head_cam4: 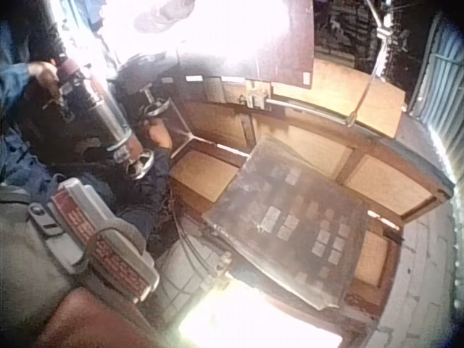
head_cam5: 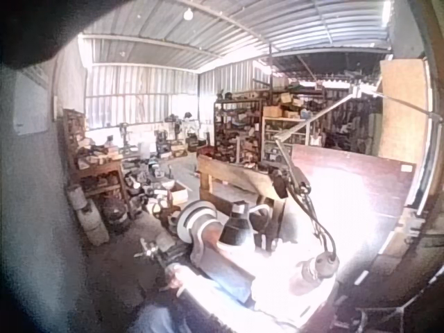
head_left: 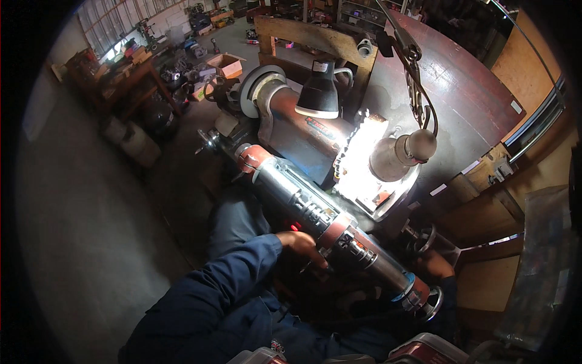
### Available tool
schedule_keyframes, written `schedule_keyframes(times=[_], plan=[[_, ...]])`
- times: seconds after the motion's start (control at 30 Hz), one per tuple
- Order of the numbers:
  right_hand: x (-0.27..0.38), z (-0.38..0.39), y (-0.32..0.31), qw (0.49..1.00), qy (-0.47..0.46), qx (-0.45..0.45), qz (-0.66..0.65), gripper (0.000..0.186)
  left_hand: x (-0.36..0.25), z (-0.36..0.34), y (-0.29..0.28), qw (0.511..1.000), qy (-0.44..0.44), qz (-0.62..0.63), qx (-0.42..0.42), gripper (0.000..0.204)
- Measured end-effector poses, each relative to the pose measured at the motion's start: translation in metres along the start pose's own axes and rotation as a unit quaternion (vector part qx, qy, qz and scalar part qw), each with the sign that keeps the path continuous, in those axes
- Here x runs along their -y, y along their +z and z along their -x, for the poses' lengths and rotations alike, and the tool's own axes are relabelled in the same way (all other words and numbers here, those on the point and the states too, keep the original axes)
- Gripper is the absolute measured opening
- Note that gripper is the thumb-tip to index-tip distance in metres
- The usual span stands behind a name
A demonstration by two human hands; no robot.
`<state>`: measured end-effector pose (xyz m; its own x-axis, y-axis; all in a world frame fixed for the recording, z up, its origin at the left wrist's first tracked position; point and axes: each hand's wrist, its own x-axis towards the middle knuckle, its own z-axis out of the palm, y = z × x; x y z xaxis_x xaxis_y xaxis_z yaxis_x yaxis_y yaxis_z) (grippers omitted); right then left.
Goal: Operating an industrial grinding machine to resurface a cylindrical metal component.
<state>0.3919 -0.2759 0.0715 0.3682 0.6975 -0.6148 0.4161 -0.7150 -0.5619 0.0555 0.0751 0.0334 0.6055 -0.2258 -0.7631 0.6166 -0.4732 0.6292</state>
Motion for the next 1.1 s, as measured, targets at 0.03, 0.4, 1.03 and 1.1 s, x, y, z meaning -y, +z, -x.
schedule_keyframes(times=[0.03, 0.4, 1.03, 1.1], plan=[[-0.005, -0.007, 0.003, 0.999, -0.037, -0.011, 0.030, 0.033, 0.001, -0.001, 0.000, 1.000, 0.002, -0.008, -0.003, 0.072], [-0.040, -0.066, -0.010, 0.976, -0.124, -0.172, 0.059, 0.043, -0.002, 0.001, -0.001, 1.000, 0.000, -0.004, 0.001, 0.071], [-0.053, -0.063, -0.012, 0.968, -0.072, -0.010, 0.241, 0.038, -0.037, 0.046, 0.049, 0.913, 0.101, -0.145, -0.369, 0.062], [-0.057, -0.071, -0.008, 0.976, -0.089, -0.191, 0.052, 0.042, -0.051, 0.043, 0.074, 0.789, 0.154, -0.228, -0.550, 0.056]])
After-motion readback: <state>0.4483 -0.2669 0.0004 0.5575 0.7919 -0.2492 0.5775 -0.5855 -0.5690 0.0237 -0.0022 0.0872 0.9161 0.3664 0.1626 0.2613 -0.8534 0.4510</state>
